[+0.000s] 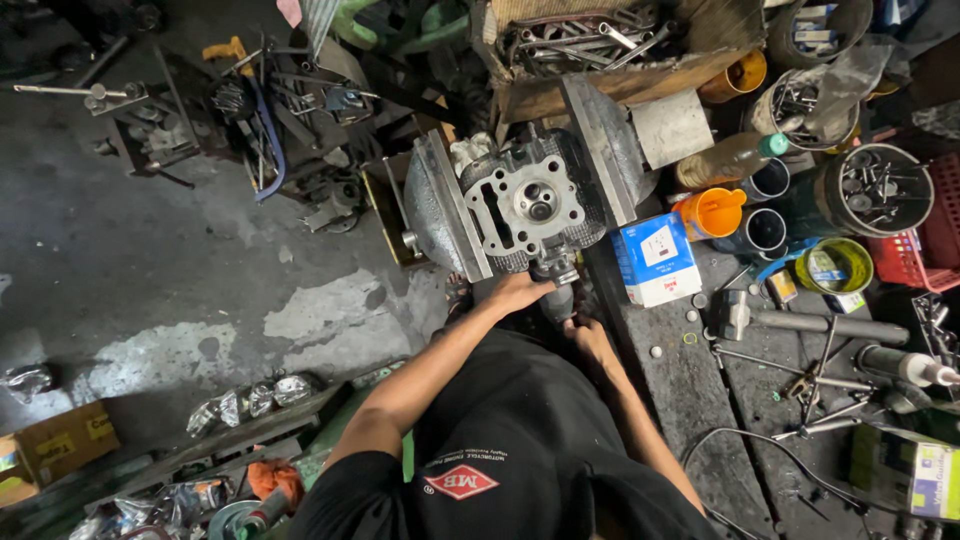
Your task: The person works on a small engine block clamped in a vise, inserting a small metal pin by hand into a hole. They then pick up a corded rotary tool and use it to grind or clean the interior of the same hole in the engine block.
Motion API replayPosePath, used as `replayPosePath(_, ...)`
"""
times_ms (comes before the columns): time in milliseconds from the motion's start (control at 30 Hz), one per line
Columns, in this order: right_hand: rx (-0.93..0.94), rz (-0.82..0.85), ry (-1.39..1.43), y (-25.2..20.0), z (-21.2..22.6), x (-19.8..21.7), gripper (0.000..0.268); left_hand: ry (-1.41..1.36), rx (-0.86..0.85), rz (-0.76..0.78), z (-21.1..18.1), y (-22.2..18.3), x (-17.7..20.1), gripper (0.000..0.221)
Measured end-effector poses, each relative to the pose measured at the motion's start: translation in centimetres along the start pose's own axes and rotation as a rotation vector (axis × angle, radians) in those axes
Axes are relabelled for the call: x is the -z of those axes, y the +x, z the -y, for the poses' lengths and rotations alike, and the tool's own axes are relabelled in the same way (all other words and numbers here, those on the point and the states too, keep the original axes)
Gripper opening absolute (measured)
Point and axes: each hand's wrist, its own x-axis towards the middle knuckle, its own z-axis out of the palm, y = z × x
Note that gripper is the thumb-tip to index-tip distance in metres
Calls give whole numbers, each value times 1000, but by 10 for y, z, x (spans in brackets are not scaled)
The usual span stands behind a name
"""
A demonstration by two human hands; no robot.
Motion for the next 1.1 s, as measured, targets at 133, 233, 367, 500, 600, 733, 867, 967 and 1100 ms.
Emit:
replayPosePath(133,45,6,-61,1,3,0,38,22,-210,17,3,2,1,54)
replayPosePath(233,38,11,-62,-1,0,2,38,21,103,165,2,0,-1,53)
replayPosePath(367,0,-28,-87,3,5,1,37,-30,-11,120,-2,5,3,55)
replayPosePath(500,-38,16,13,-1,1,0,33,-26,23,129,3,0,-3,56)
replayPosePath(600,-22,-23,-24,0,4,-1,32,-37,10,118,4,3,-1,57)
replayPosePath(733,21,-6,-38,0,3,0,32,38,134,170,3,4,0,57)
replayPosePath(867,-17,-46,-82,3,5,0,36,39,106,167,-3,3,3,55)
replayPosePath(967,16,-19,-42,3,5,2,36,-62,-67,85,-2,2,1,51)
replayPosePath(1100,26,-5,-60,-2,2,1,36,-37,-69,76,1,0,-3,48)
